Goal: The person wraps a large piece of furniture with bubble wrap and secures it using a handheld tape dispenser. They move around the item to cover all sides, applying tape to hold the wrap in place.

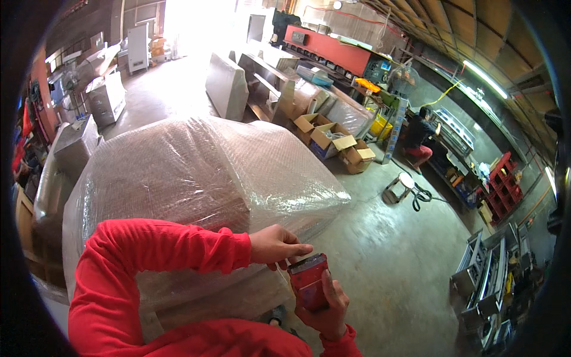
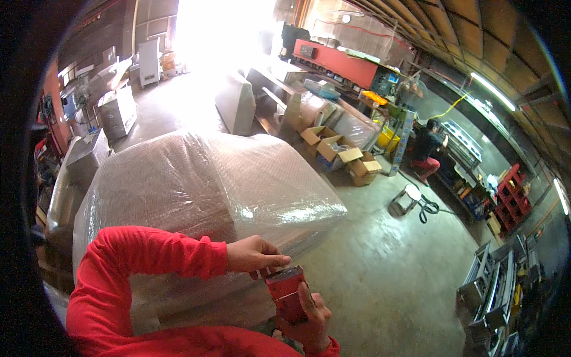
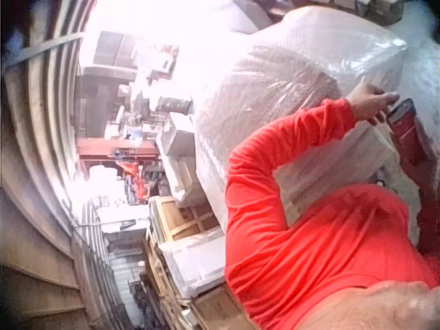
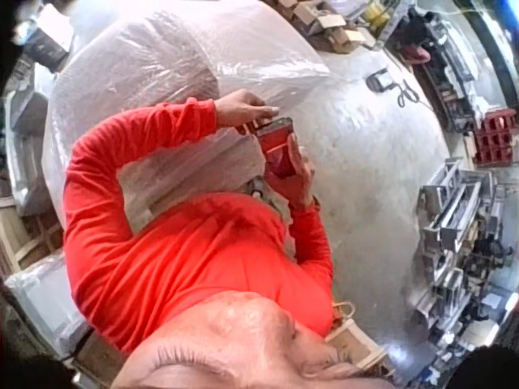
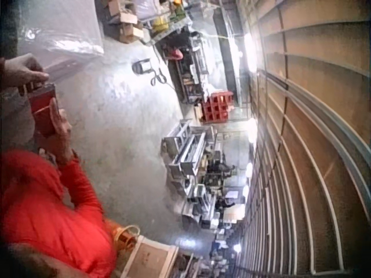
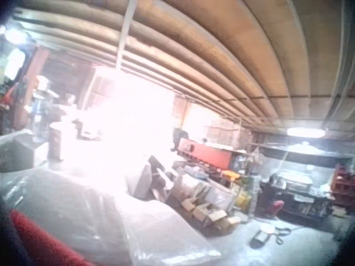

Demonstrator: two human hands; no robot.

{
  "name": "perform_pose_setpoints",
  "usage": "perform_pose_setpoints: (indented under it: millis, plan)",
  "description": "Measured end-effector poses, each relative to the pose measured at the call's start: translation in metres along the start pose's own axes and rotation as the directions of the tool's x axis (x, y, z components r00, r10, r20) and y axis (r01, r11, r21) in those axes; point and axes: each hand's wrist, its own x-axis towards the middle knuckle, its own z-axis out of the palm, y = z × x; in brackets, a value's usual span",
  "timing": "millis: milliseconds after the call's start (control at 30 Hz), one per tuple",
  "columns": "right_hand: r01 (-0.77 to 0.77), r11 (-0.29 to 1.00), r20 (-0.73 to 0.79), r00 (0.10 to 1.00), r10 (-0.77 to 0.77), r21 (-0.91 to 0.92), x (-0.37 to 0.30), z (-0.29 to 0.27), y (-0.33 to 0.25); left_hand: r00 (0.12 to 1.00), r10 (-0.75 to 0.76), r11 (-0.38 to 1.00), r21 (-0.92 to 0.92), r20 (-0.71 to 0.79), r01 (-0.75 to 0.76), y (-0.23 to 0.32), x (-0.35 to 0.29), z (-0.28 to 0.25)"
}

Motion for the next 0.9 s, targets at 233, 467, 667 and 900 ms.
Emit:
perform_pose_setpoints:
  millis: [233, 467, 667, 900]
  plan:
    - [-0.058, 0.998, 0.108, 0.992, 0.059, -0.015, 0.014, -0.015, 0.04, 0.928, 0.308, 0.946, 0.17, -0.211, -0.275, 0.003, 0.051, 0.004]
    - [-0.279, 0.96, 0.296, 0.915, 0.273, -0.024, 0.072, 0.004, 0.131, 0.774, 0.373, 0.709, 0.695, -0.512, 0.118, 0.037, 0.175, -0.128]
    - [-0.353, 0.934, 0.626, 0.715, 0.311, -0.061, 0.078, 0.017, 0.155, 0.834, -0.004, 0.234, 0.81, -0.552, 0.538, -0.003, 0.187, -0.127]
    - [-0.255, 0.954, 0.682, 0.67, 0.293, -0.16, 0.043, 0.027, 0.176, 0.821, 0.077, 0.146, 0.82, -0.566, 0.553, 0.001, 0.185, -0.103]
